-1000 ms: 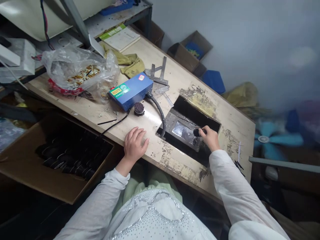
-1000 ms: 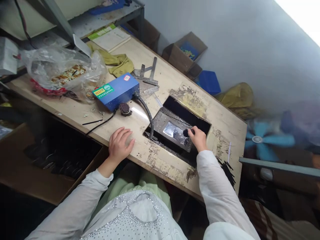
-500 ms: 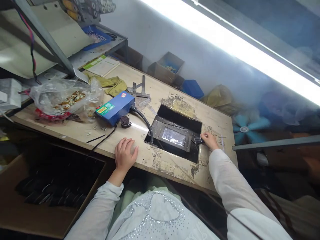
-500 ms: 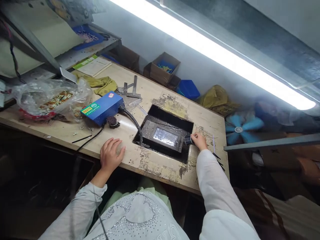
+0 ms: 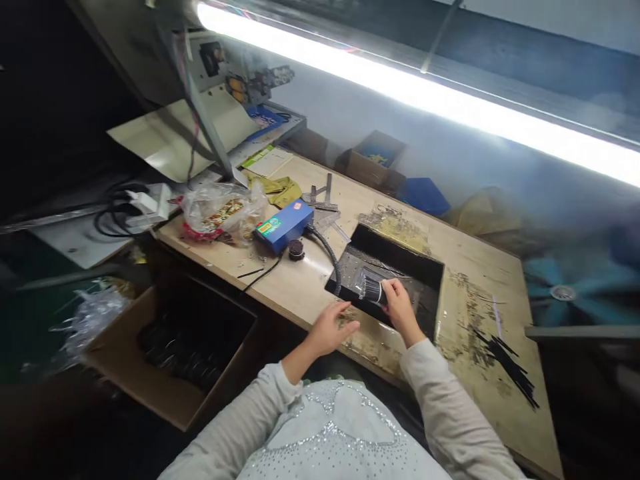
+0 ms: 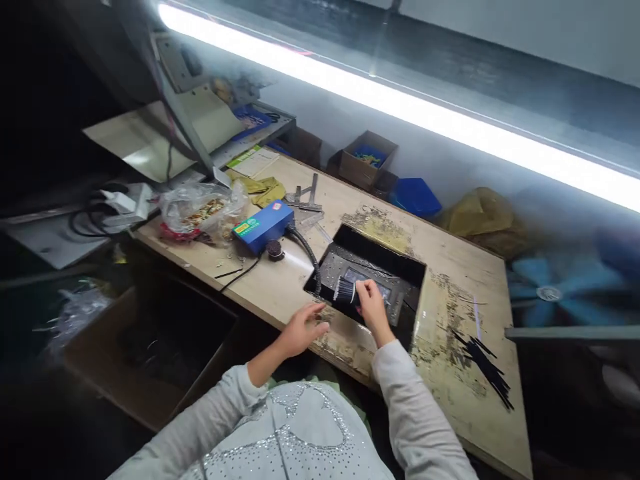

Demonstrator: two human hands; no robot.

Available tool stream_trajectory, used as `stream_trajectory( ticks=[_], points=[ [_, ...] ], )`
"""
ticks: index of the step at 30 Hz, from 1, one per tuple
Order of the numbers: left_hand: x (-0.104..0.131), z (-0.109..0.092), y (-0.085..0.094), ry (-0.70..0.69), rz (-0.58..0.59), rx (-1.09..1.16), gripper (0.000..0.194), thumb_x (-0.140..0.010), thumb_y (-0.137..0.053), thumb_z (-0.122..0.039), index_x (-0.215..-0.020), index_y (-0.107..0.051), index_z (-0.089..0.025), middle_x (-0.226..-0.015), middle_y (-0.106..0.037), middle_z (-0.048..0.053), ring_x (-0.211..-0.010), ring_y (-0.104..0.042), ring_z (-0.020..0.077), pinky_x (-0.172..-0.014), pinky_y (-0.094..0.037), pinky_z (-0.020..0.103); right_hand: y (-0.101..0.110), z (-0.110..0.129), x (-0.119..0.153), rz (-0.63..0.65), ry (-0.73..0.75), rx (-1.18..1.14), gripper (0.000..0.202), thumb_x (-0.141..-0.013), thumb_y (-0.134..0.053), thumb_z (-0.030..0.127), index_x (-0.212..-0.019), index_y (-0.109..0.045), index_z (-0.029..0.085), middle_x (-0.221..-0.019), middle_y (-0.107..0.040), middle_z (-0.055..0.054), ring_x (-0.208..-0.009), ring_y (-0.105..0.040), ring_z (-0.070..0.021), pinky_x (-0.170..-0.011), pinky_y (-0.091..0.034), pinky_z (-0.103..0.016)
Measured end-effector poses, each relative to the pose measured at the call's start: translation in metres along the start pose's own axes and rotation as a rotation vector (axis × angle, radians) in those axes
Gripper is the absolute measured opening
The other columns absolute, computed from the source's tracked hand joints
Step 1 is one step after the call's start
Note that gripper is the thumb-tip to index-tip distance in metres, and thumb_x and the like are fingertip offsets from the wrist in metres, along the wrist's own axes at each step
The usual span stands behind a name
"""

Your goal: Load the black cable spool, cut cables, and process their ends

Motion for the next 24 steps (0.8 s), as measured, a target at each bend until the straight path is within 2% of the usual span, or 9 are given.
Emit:
stream_trajectory(
  ticks=[3, 5, 7, 10, 12, 15, 20, 22, 24],
  points=[
    [-0.002, 0.008, -0.017, 0.189, -0.083, 0.437, 0.065, -0.07, -0.071, -0.059, -0.119, -0.062, -0.016, -0.12, -0.065, 0.013, -0.113, -0.06, 0.0263, -0.097, -0.048, 0.039, -0.071, -0.002, 0.041, 0.122, -0.035, -0.241, 0.041, -0.079, -0.057, 0.064, -0.084, -0.049, 0.024, -0.067, -0.046, 0.006, -0.05, -0.039, -0.0091, -0.039, -0.032, -0.019],
    [0.0, 0.015, -0.008, 0.268, -0.192, 0.535, 0.065, -0.072, -0.067, -0.063, -0.12, -0.062, -0.018, -0.116, -0.067, 0.011, -0.109, -0.061, 0.0255, -0.094, -0.05, 0.04, -0.1, -0.005, 0.062, 0.219, -0.054, -0.331, 0.04, -0.081, -0.056, 0.063, -0.092, -0.05, 0.025, -0.07, -0.05, 0.006, -0.05, -0.043, -0.009, -0.041, -0.037, -0.02],
    [0.003, 0.017, 0.015, 0.269, -0.3, 0.421, 0.062, -0.073, -0.066, -0.062, -0.117, -0.064, -0.018, -0.11, -0.068, 0.01, -0.109, -0.061, 0.0263, -0.095, -0.048, 0.043, -0.115, -0.009, 0.073, 0.325, -0.089, -0.351, 0.042, -0.081, -0.056, 0.063, -0.102, -0.05, 0.027, -0.074, -0.054, 0.005, -0.052, -0.05, -0.0106, -0.044, -0.043, -0.022],
    [0.005, 0.004, 0.056, 0.087, -0.348, -0.022, 0.059, -0.069, -0.073, -0.056, -0.115, -0.067, -0.019, -0.121, -0.065, 0.013, -0.126, -0.049, 0.0307, -0.109, -0.035, 0.048, -0.111, -0.017, 0.07, 0.359, -0.109, -0.315, 0.048, -0.079, -0.059, 0.063, -0.109, -0.05, 0.026, -0.089, -0.061, 0.0, -0.064, -0.06, -0.0134, -0.047, -0.047, -0.023],
    [0.002, -0.002, 0.071, -0.033, -0.256, -0.345, 0.059, -0.066, -0.076, -0.056, -0.116, -0.068, -0.025, -0.138, -0.055, 0.012, -0.138, -0.035, 0.0333, -0.116, -0.021, 0.051, -0.102, -0.022, 0.062, 0.323, -0.107, -0.293, 0.049, -0.077, -0.062, 0.062, -0.106, -0.053, 0.024, -0.097, -0.061, -0.003, -0.066, -0.06, -0.0133, -0.046, -0.046, -0.022],
    [-0.003, 0.015, 0.078, -0.025, -0.065, -0.66, 0.064, -0.064, -0.075, -0.061, -0.12, -0.066, -0.03, -0.152, -0.039, 0.008, -0.144, -0.021, 0.0373, -0.118, -0.005, 0.058, -0.093, -0.032, 0.052, 0.297, -0.114, -0.244, 0.05, -0.073, -0.065, 0.063, -0.1, -0.055, 0.022, -0.092, -0.062, -0.003, -0.06, -0.057, -0.0121, -0.043, -0.044, -0.022],
    [-0.008, 0.041, 0.082, 0.051, 0.022, -0.771, 0.094, -0.055, -0.074, -0.071, -0.136, -0.053, -0.029, -0.156, -0.031, 0.012, -0.146, -0.016, 0.0376, -0.117, 0.0, 0.059, -0.092, -0.04, 0.048, 0.321, -0.094, -0.16, 0.052, -0.069, -0.068, 0.062, -0.097, -0.055, 0.02, -0.089, -0.063, -0.003, -0.057, -0.057, -0.0121, -0.044, -0.045, -0.025],
    [-0.009, 0.04, 0.081, 0.058, 0.023, -0.741, 0.089, -0.056, -0.076, -0.069, -0.133, -0.055, -0.031, -0.155, -0.033, 0.011, -0.146, -0.016, 0.0367, -0.117, 0.001, 0.06, -0.092, -0.04, 0.048, 0.33, -0.086, -0.141, 0.051, -0.07, -0.068, 0.061, -0.097, -0.055, 0.02, -0.089, -0.063, -0.003, -0.057, -0.057, -0.0123, -0.044, -0.046, -0.026],
    [-0.011, 0.034, 0.08, 0.06, 0.002, -0.672, 0.07, -0.061, -0.078, -0.06, -0.123, -0.063, -0.032, -0.152, -0.04, 0.008, -0.146, -0.019, 0.035, -0.116, 0.003, 0.06, -0.092, -0.04, 0.047, 0.328, -0.103, -0.127, 0.051, -0.068, -0.069, 0.06, -0.096, -0.056, 0.02, -0.088, -0.063, -0.003, -0.055, -0.056, -0.0119, -0.044, -0.045, -0.026]
  ],
)
Point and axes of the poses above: each hand's wrist, its own x-axis away from the middle knuckle, its own y-axis out of the back of the hand, z = x × y, the point moved 7 cm from there along -x, towards the middle knuckle
